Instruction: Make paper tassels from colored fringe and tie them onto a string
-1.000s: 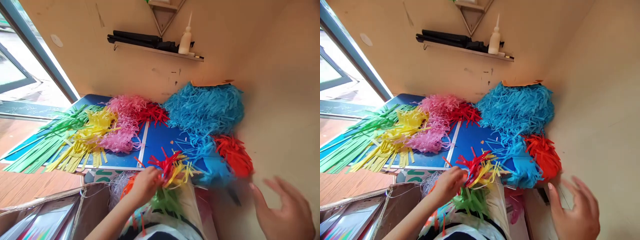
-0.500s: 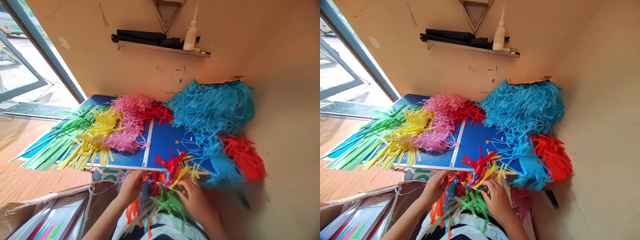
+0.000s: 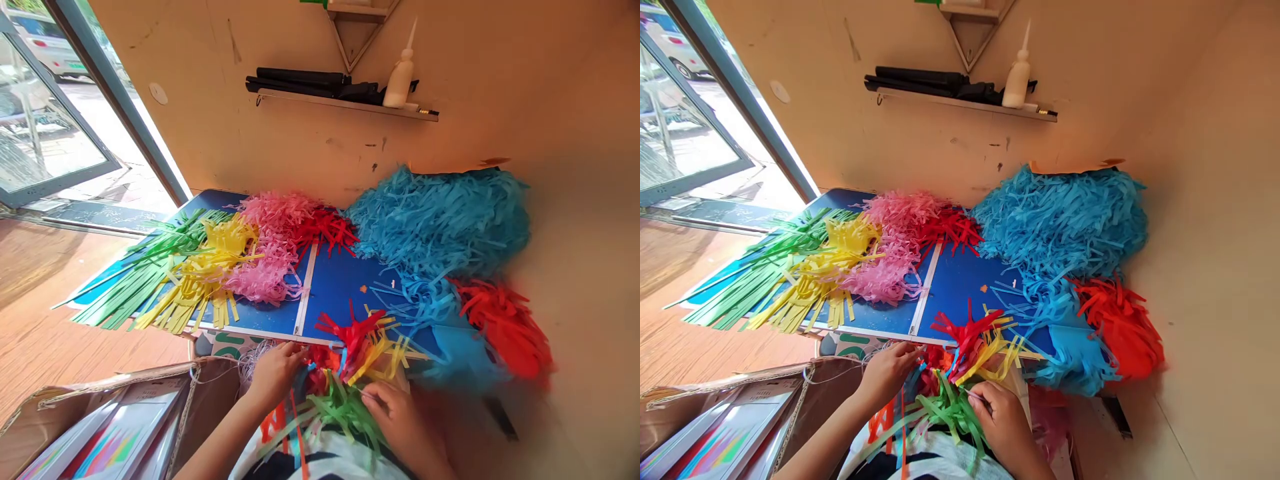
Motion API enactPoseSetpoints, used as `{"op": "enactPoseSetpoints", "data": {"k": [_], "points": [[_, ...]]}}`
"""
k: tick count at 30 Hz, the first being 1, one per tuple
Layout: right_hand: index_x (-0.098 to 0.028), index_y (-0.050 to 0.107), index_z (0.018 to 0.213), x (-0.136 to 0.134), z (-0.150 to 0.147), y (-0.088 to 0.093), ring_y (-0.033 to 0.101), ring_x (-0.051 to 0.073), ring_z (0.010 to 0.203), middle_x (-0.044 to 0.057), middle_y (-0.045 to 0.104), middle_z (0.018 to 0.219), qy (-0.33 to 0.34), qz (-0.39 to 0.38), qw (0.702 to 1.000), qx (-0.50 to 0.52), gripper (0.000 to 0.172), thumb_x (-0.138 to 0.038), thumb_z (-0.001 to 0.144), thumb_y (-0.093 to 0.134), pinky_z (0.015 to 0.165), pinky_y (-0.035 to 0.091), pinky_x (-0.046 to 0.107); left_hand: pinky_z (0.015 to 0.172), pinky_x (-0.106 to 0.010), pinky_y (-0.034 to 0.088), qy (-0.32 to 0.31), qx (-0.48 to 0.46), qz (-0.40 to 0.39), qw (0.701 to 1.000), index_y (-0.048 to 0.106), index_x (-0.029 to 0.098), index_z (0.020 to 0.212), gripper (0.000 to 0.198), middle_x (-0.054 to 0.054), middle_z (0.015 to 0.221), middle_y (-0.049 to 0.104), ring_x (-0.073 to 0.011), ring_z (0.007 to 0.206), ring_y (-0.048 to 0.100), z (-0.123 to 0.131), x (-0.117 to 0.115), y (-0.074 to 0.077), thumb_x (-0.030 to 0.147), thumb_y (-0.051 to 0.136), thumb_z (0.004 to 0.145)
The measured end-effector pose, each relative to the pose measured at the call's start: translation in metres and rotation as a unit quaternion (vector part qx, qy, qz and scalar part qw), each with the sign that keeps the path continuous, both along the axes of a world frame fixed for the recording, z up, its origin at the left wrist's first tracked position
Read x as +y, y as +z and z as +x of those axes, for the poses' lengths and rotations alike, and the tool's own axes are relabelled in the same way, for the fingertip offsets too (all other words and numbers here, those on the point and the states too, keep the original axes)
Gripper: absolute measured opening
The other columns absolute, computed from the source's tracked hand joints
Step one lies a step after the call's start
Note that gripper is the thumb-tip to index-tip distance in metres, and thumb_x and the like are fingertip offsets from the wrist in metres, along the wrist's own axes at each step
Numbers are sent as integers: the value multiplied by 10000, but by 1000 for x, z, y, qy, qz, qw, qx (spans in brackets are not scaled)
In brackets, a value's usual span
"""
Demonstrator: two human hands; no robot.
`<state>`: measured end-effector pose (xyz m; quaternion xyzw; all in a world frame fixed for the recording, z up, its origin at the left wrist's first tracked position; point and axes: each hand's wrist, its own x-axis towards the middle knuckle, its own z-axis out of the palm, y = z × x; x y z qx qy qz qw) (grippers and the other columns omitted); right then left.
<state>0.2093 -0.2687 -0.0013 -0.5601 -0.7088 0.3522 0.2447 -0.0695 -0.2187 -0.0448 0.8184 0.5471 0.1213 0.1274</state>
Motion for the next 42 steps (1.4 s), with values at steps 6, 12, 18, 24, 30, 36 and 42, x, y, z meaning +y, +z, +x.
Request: {"op": "enactPoseSetpoints", "data": {"k": [6,12,18,24,30,36,42], "points": [[-207,679,819,-3,4,1,658,211,769,44,707,813,-12,-8,1000,-9,223,-314,908,505,699,483,294,683,-269,448,29,27,-29,999,728,259,926,226,-51,899,669,-197,811,624,6,-1,6,291,504,936],[-209,687,826,-6,7,-2,655,196,751,31,707,803,-11,-20,1000,6,214,-310,906,516,684,479,277,776,-290,484,26,17,-48,998,661,228,1045,249,-63,1041,697,-190,899,646,3,-5,7,200,435,944],[-208,695,803,-6,8,-3,661,195,724,31,711,775,-17,-10,999,30,230,-322,908,526,658,486,267,735,-282,467,19,30,-41,999,681,242,1037,291,-61,1029,670,-202,913,608,2,-9,0,186,412,940],[-207,698,818,-5,10,0,671,200,748,32,720,798,-15,-17,999,32,249,-341,923,516,689,500,271,719,-261,461,-39,9,-34,999,708,246,887,198,-43,901,675,-191,869,598,5,-4,-7,216,513,899],[-204,692,795,-4,13,4,665,202,741,35,723,785,-26,-19,999,33,267,-364,926,522,686,488,271,836,-341,497,-39,5,-4,999,651,223,1125,318,-94,1119,661,-215,990,599,2,-10,-7,107,446,912],[-206,692,803,-2,12,9,661,205,749,33,719,792,-17,-27,999,24,286,-372,935,501,696,471,278,800,-349,447,-99,29,18,995,720,276,967,183,-60,1016,641,-229,933,556,1,-7,0,200,564,907],[-202,683,793,-3,15,2,652,203,739,30,711,780,-36,-23,998,37,278,-380,918,509,680,459,281,764,-330,426,-130,26,22,991,712,220,814,160,-72,960,648,-225,918,551,5,0,5,226,586,911]]}}
